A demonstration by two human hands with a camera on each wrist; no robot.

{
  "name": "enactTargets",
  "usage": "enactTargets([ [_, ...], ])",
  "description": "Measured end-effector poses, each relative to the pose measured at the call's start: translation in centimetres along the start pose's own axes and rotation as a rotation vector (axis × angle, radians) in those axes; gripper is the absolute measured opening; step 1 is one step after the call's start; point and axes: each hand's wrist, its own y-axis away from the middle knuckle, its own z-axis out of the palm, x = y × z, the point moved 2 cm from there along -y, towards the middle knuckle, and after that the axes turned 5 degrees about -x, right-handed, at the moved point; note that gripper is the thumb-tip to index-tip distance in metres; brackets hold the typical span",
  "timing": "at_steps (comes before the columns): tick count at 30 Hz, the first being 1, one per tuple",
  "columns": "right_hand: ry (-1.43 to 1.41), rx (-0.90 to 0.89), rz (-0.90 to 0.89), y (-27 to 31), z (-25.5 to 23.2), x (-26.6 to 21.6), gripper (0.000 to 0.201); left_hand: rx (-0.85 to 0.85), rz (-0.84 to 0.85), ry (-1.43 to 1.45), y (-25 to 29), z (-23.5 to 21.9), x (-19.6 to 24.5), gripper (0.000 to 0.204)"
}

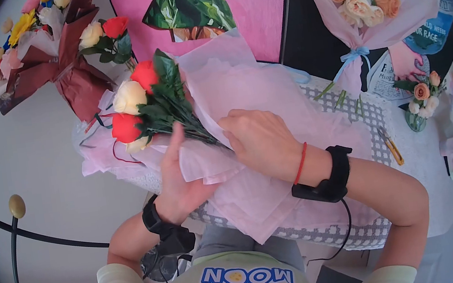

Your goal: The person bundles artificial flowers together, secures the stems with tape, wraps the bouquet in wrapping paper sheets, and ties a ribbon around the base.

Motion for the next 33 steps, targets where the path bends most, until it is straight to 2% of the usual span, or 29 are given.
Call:
enactTargets([
  [2, -0.039, 0.012, -0.013, -0.1, 0.0, -0.3, 0.009, 0.100, -0.050, -0.068, -0.3, -1.0, -0.3, 0.036],
  [5, -0.107, 0.015, 0.026, -0.2, -0.1, -0.4, 0.009, 0.105, -0.097, -0.084, -0.8, -2.8, -0.7, 0.027],
  [8, -0.157, 0.032, 0.032, -0.1, 0.1, -0.1, 0.010, 0.149, -0.066, -0.130, -1.1, -2.8, -1.2, 0.026],
  [15, -0.267, 0.103, 0.047, 0.1, -0.6, -0.5, 0.012, 0.199, -0.011, -0.304, -0.8, -0.3, -1.5, 0.029],
  [21, -0.324, 0.208, 0.020, -0.2, -1.5, -0.8, 0.011, 0.187, 0.111, -0.514, -1.4, 1.7, -0.7, 0.034],
  [23, -0.342, 0.224, 0.020, -0.5, -1.8, -0.8, 0.011, 0.257, 0.177, -0.664, -2.2, 1.5, -0.4, 0.045],
  [25, -0.336, 0.336, -0.058, -0.8, -2.1, -0.7, 0.010, 0.230, 0.185, -0.710, -2.9, 2.1, 0.2, 0.046],
  [27, -0.343, 0.373, -0.062, -1.0, -2.7, -0.9, 0.008, 0.200, 0.192, -0.759, -3.4, 3.3, 0.6, 0.048],
  [29, -0.350, 0.414, -0.067, -1.2, -3.3, -1.1, 0.007, 0.180, 0.298, -0.770, -3.7, 4.9, 0.8, 0.050],
  [33, -0.454, 0.484, -0.041, -1.2, -3.3, -1.5, 0.014, 0.098, 0.361, -0.821, -4.9, 4.9, 1.9, 0.046],
])
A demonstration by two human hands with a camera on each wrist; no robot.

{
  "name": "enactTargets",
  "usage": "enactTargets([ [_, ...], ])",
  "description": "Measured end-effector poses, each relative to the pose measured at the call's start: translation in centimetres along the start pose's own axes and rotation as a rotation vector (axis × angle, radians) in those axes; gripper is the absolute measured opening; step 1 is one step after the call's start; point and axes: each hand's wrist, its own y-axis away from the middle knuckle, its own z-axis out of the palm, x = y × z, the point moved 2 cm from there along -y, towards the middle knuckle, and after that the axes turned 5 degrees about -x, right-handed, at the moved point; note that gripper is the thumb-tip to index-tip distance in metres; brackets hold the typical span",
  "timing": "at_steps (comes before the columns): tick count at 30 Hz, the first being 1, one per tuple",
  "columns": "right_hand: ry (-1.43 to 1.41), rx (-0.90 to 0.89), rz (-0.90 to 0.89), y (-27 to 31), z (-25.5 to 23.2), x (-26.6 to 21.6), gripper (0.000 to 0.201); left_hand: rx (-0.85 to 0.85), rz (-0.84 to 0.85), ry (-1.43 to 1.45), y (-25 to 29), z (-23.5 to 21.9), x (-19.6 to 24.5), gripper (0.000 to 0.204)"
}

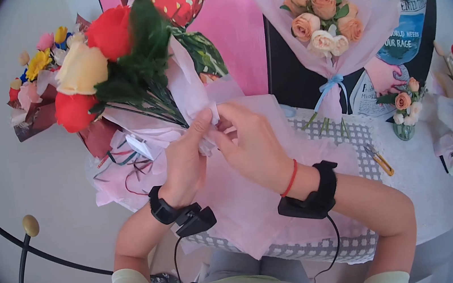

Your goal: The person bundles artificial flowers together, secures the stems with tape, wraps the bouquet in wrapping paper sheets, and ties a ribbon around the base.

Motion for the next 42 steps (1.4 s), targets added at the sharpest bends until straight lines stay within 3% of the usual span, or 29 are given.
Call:
enactTargets([
  [2, -0.058, 0.052, 0.002, 0.3, 0.4, 0.2, 0.017, 0.142, -0.077, -0.241, -0.7, -0.6, 0.7, 0.038],
  [5, -0.050, 0.101, -0.027, 0.5, 0.4, 0.8, 0.022, 0.143, 0.042, -0.177, -1.9, -0.8, 1.1, 0.028],
  [6, 0.007, -0.018, 0.066, 0.4, 0.2, 1.3, 0.020, 0.133, 0.063, -0.181, -2.0, -0.6, 1.3, 0.028],
  [7, 0.068, -0.135, 0.161, 0.3, 0.1, 1.7, 0.019, 0.083, 0.135, -0.310, -2.1, -0.3, 1.6, 0.028],
  [9, 0.120, -0.170, 0.121, -0.1, 0.1, 2.3, 0.016, 0.021, 0.226, -0.439, -2.5, 0.1, 2.0, 0.028],
  [12, 0.200, -0.193, 0.067, -0.4, -0.1, 2.2, 0.011, -0.075, 0.181, -0.351, -3.3, 0.7, 2.3, 0.026],
  [14, 0.234, -0.175, 0.035, -0.7, -0.3, 2.5, 0.011, -0.089, 0.172, -0.678, -3.4, 0.7, 3.0, 0.022],
  [15, 0.221, -0.200, 0.063, -0.9, -0.3, 3.1, 0.011, -0.098, 0.183, -0.681, -3.7, 0.5, 2.8, 0.022],
  [17, 0.213, -0.218, 0.085, -1.1, -0.2, 4.1, 0.012, -0.223, 0.078, -0.340, -4.6, 0.1, 1.9, 0.019],
  [20, 0.305, -0.183, -0.064, -0.8, -0.3, 4.4, 0.013, -0.368, 0.043, -0.217, -4.4, -0.1, 1.6, 0.017],
  [22, 0.264, -0.233, 0.053, -0.6, -0.3, 3.8, 0.013, -0.339, 0.040, -0.244, -4.2, 0.3, 1.7, 0.016],
  [25, 0.263, -0.150, -0.076, -0.6, 0.3, 4.2, 0.014, -0.313, 0.072, -0.381, -3.9, 0.5, 1.9, 0.018],
  [27, 0.220, -0.142, -0.060, -0.5, 0.6, 4.0, 0.014, -0.321, 0.113, -0.490, -3.9, 0.5, 2.1, 0.021],
  [29, 0.180, -0.133, -0.047, -0.4, 0.8, 3.8, 0.013, -0.441, 0.059, -0.657, -3.8, 0.4, 2.2, 0.029],
  [32, 0.277, -0.095, -0.027, -0.2, 0.8, 3.7, 0.012, -0.437, 0.051, -0.671, -3.5, 0.4, 1.5, 0.033],
  [34, 0.267, -0.160, 0.127, 0.0, 0.8, 4.1, 0.011, -0.414, 0.063, -0.704, -3.7, 0.2, 1.0, 0.033],
  [36, 0.184, -0.103, 0.102, 0.1, 1.1, 3.8, 0.012, -0.396, 0.074, -0.738, -3.7, 0.6, 1.2, 0.034],
  [38, 0.102, -0.042, 0.081, 0.1, 1.1, 3.2, 0.012, -0.276, -0.098, -0.785, -3.6, 0.8, 1.3, 0.034],
  [39, 0.083, -0.062, 0.063, 0.1, 1.0, 2.6, 0.013, -0.280, -0.098, -0.785, -3.5, 0.6, 1.1, 0.034],
  [41, 0.060, -0.078, 0.048, 0.2, 0.8, 2.6, 0.015, -0.290, 0.110, -1.134, -3.3, -0.2, 0.9, 0.034],
  [42, 0.179, -0.041, -0.041, 0.5, 0.3, 3.2, 0.015, -0.293, 0.108, -1.135, -3.5, -0.6, 0.8, 0.034],
])
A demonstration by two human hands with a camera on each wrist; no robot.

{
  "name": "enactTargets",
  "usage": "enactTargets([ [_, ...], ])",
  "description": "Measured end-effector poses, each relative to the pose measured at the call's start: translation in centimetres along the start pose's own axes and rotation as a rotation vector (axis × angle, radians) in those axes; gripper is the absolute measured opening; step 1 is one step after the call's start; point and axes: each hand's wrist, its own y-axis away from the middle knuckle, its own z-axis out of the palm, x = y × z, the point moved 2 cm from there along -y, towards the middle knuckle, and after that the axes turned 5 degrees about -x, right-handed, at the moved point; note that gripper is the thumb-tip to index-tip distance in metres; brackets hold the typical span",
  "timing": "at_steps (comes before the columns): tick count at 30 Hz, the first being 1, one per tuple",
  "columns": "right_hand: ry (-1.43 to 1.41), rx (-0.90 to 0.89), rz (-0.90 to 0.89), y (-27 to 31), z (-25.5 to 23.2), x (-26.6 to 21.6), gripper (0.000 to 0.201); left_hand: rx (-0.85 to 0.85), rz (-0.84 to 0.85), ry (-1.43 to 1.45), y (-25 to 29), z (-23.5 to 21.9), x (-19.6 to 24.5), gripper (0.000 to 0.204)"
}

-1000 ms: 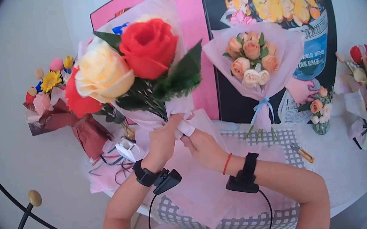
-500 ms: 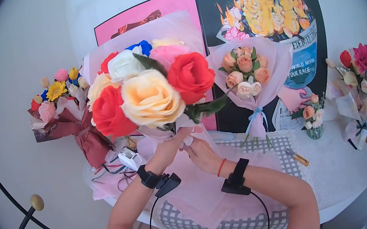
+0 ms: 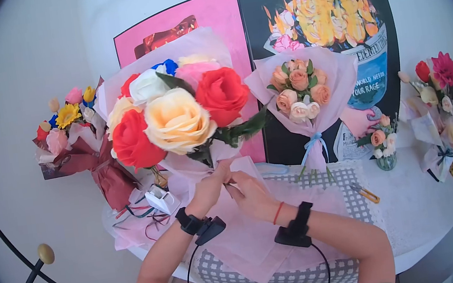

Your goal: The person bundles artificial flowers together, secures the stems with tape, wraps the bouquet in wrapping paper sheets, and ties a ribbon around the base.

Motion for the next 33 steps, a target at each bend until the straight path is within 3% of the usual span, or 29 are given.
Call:
enactTargets([
  [1, 0.124, 0.040, -0.084, 0.3, -0.5, 0.4, 0.016, 0.031, -0.007, 0.045, -0.1, -0.2, -0.5, 0.032],
  [3, -0.010, 0.159, -0.078, -0.3, -3.4, -0.3, 0.021, 0.062, -0.015, 0.092, -0.3, -0.4, -1.0, 0.029],
  [5, -0.146, 0.185, -0.018, -2.0, -7.4, -3.0, 0.019, 0.028, -0.144, 0.303, -0.6, -0.3, -1.2, 0.025],
  [6, 0.082, 0.358, -0.058, -2.8, -9.2, -5.0, 0.022, 0.018, -0.143, 0.301, -0.5, -0.2, -0.9, 0.025],
  [8, -0.232, 0.349, -0.086, -4.9, -12.0, -7.1, 0.031, 0.142, 0.059, 0.278, -0.1, -0.3, 0.4, 0.029],
  [9, -0.244, 0.369, -0.177, -5.8, -13.1, -8.4, 0.031, 0.135, 0.061, 0.277, -0.4, 0.1, 0.0, 0.029],
  [11, -0.115, 0.322, -0.178, -7.2, -14.6, -10.3, 0.028, 0.263, 0.450, 0.338, -1.2, 0.7, -1.3, 0.046],
  [14, 0.102, 0.279, -0.192, -8.9, -16.5, -10.7, 0.023, 0.142, 0.426, 0.587, -2.3, 1.3, -2.7, 0.045],
  [16, 0.190, 0.285, -0.208, -9.0, -17.0, -10.7, 0.021, 0.126, 0.457, 0.587, -2.8, 1.5, -3.5, 0.047],
  [18, 0.149, 0.421, -0.350, -8.9, -17.3, -11.1, 0.019, 0.027, 0.417, 0.563, -1.0, 0.0, 0.3, 0.041],
  [19, 0.147, 0.415, -0.353, -8.8, -17.4, -11.0, 0.019, 0.123, 0.337, 0.398, 0.1, -0.9, 3.1, 0.049],
  [20, 0.112, 0.385, -0.321, -8.6, -17.6, -10.8, 0.018, 0.128, 0.335, 0.399, -0.3, -0.4, 1.6, 0.049],
  [22, 0.044, 0.328, -0.257, -8.4, -18.0, -10.5, 0.017, -0.027, 0.247, 0.592, -1.8, 1.2, -2.7, 0.046],
  [26, 0.252, 0.174, -0.259, -8.8, -18.8, -13.0, 0.018, 0.058, 0.390, 0.419, -1.9, 0.5, -1.8, 0.048],
  [28, 0.560, 0.208, -0.558, -9.2, -18.5, -15.5, 0.020, 0.106, 0.484, 0.308, -2.0, 0.4, -0.9, 0.049],
  [29, 0.565, 0.209, -0.556, -9.7, -18.6, -16.4, 0.020, 0.127, 0.532, 0.251, -2.0, 0.3, -0.3, 0.050],
  [31, 0.681, 0.027, -0.852, -10.2, -17.9, -18.5, 0.020, 0.167, 0.625, 0.139, -1.9, 0.3, 1.0, 0.051],
  [32, 0.687, 0.028, -0.847, -10.2, -17.6, -19.7, 0.020, 0.188, 0.671, 0.084, -1.8, 0.3, 1.6, 0.052],
  [33, 0.710, -0.141, -0.756, -10.4, -17.0, -20.7, 0.018, 0.207, 0.718, 0.027, -1.5, 0.4, 2.2, 0.053],
])
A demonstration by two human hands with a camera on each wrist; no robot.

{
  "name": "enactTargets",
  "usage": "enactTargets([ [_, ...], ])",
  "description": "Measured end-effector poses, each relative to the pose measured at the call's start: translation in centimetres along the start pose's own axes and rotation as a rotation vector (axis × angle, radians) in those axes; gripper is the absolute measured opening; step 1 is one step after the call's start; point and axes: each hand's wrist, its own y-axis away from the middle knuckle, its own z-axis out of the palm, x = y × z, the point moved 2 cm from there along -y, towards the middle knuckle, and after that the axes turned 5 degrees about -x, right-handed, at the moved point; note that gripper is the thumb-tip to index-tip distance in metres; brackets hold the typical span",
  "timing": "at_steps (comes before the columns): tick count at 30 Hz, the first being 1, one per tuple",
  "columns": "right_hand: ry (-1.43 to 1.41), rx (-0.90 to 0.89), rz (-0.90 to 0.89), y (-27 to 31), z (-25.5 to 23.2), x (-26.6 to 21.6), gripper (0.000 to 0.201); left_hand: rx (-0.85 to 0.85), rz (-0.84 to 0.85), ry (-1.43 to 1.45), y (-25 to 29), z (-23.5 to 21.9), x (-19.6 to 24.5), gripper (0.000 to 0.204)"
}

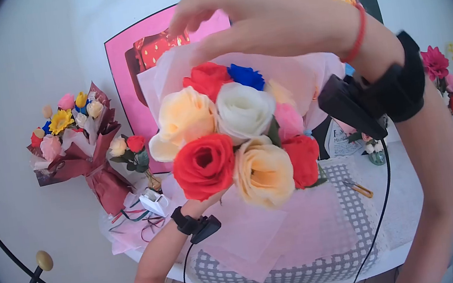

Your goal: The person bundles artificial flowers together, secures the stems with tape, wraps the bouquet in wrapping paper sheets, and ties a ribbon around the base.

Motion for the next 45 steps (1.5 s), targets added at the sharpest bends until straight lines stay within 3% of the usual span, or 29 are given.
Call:
enactTargets([
  [1, -0.050, -0.175, 0.029, -0.5, 0.1, -0.5, 0.017, -0.004, 0.004, 0.006, -0.1, -0.2, 0.8, 0.053],
  [3, -0.068, -0.220, 0.073, -0.7, 0.6, -0.6, 0.015, -0.084, -0.233, 0.463, -0.2, -0.4, 1.7, 0.058],
  [4, -0.088, -0.260, 0.109, -0.8, 0.9, -0.5, 0.013, -0.002, -0.060, 0.386, -0.2, 0.6, 0.4, 0.056],
  [5, -0.084, -0.261, 0.110, -0.8, 1.1, -0.5, 0.013, -0.002, -0.055, 0.387, -0.2, 0.3, 0.7, 0.056],
  [7, -0.051, -0.100, 0.000, -1.0, 1.1, -0.7, 0.010, -0.177, -0.161, 0.511, 0.0, -0.2, 1.4, 0.053],
  [10, -0.033, -0.139, -0.059, -1.6, 0.8, -1.8, 0.007, -0.236, -0.300, 0.556, -0.2, -0.3, 1.5, 0.051],
  [14, -0.113, -0.131, -0.047, -1.5, 1.2, -1.3, 0.006, -0.158, -0.213, 0.502, -0.3, -0.2, 1.4, 0.050],
  [16, -0.104, -0.141, -0.054, -1.7, 1.4, -1.0, 0.010, -0.148, -0.061, 0.306, -0.4, 0.6, -0.1, 0.050],
  [19, -0.092, -0.168, -0.029, -2.0, 1.8, -0.5, 0.011, -0.142, -0.021, 0.246, -0.4, -0.3, 1.5, 0.051],
  [23, -0.109, -0.174, 0.083, -1.4, 1.5, -0.3, 0.013, -0.202, -0.146, 0.380, -0.5, 0.0, 1.4, 0.051],
  [25, -0.037, -0.042, 0.012, -0.9, 0.5, -0.6, 0.018, -0.171, -0.147, 0.175, -0.3, 0.3, -0.1, 0.053],
  [26, 0.277, 0.274, -0.023, -1.1, 0.8, -3.3, 0.021, -0.064, -0.043, 0.058, -0.6, 0.1, 0.0, 0.056],
  [27, 0.264, 0.271, -0.027, -0.5, 0.5, -2.9, 0.021, -0.057, -0.055, 0.058, -0.8, -0.3, 0.1, 0.056],
  [29, 0.047, 0.269, 0.137, 2.0, -0.9, -0.6, 0.014, -0.020, -0.320, 0.203, -1.0, -1.1, 0.2, 0.059],
  [30, -0.092, 0.449, 0.255, 3.5, -0.9, -0.7, 0.015, 0.042, -0.306, 0.281, -1.0, -1.2, -0.6, 0.053],
  [31, -0.234, 0.628, 0.374, 5.4, -0.4, -1.1, 0.016, 0.056, -0.314, 0.278, -1.2, -1.7, -0.3, 0.053],
  [33, -0.369, 0.789, 0.457, 9.5, 1.4, -1.3, 0.011, 0.013, -0.650, 0.530, -1.4, -2.8, 0.7, 0.045],
  [34, -0.382, 0.787, 0.482, 10.9, 3.5, -1.8, 0.010, 0.037, -0.755, 0.433, -1.5, -3.3, 1.0, 0.035],
  [35, -0.394, 0.786, 0.508, 12.4, 5.8, -2.4, 0.011, 0.046, -0.760, 0.430, -1.4, -3.3, 0.8, 0.035],
  [36, -0.425, 0.677, 0.582, 13.1, 8.2, -3.5, 0.008, 0.084, -0.651, 0.384, -1.3, -3.4, 0.6, 0.030],
  [37, -0.300, 0.562, 0.380, 12.5, 10.0, -4.2, 0.004, 0.118, -0.543, 0.335, -1.4, -3.5, 0.5, 0.033],
  [39, -0.429, 0.405, 0.446, 11.5, 13.0, -5.3, 0.005, 0.071, -0.631, 0.458, -1.5, -4.0, 0.8, 0.023],
  [41, -0.487, 0.393, 0.533, 11.1, 16.2, -5.1, 0.006, 0.012, -0.717, 0.581, -1.0, -4.1, 0.2, 0.014],
  [43, -0.643, 0.436, 0.638, 10.6, 18.3, -4.9, 0.013, -0.049, -0.464, 0.967, -0.3, -3.6, -1.3, 0.018],
  [45, -0.708, 0.420, 0.670, 10.8, 20.3, -5.0, 0.020, -0.006, -0.487, 0.960, -0.2, -3.8, 0.2, 0.027],
])
